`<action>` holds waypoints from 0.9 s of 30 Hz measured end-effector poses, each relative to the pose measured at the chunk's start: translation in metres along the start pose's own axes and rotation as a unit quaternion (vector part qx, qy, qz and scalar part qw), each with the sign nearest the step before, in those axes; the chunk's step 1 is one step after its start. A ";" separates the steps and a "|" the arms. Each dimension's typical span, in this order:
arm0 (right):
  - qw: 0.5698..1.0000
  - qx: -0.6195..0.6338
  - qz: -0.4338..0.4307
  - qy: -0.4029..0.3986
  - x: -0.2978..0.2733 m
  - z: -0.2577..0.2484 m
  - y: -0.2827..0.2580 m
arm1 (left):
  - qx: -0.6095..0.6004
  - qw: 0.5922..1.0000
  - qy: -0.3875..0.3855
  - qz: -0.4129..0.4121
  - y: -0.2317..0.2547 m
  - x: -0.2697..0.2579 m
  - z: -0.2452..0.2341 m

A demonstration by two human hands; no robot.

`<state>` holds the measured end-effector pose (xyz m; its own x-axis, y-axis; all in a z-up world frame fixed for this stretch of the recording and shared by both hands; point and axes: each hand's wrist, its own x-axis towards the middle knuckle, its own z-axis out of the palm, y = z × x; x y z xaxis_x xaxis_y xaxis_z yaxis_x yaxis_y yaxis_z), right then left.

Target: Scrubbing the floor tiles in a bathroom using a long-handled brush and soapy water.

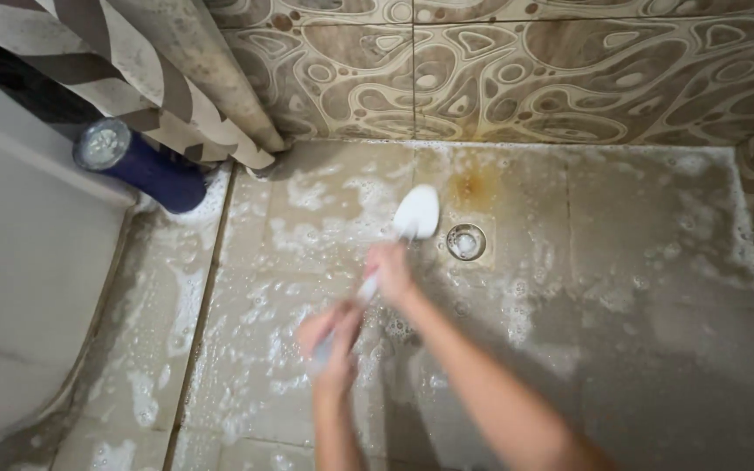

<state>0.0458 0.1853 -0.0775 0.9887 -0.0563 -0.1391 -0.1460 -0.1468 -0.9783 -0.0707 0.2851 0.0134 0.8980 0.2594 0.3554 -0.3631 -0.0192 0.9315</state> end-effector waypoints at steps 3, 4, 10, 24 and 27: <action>0.997 0.033 0.054 -0.041 -0.077 0.027 -0.040 | 0.051 0.996 0.066 -0.018 0.036 -0.028 -0.058; 0.992 -0.078 -0.060 -0.077 -0.079 0.042 -0.033 | -0.054 0.993 0.100 0.012 0.020 -0.031 -0.079; 0.983 -0.145 -0.052 -0.096 0.001 -0.008 -0.046 | 0.023 0.991 0.133 0.004 -0.048 0.011 -0.017; 0.960 -0.166 -0.169 0.149 0.054 -0.387 0.149 | -0.171 0.962 -0.205 -0.051 -0.089 -0.038 0.311; 0.962 -0.124 -0.008 0.243 0.083 -0.307 0.182 | -0.161 0.978 -0.130 -0.037 -0.095 -0.007 0.241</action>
<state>0.0906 -0.1492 -0.2197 0.8671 -0.4976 0.0222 -0.1948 -0.3798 -0.9043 0.0170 0.0523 -0.0590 0.9425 -0.0057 0.3341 -0.3165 0.3054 0.8981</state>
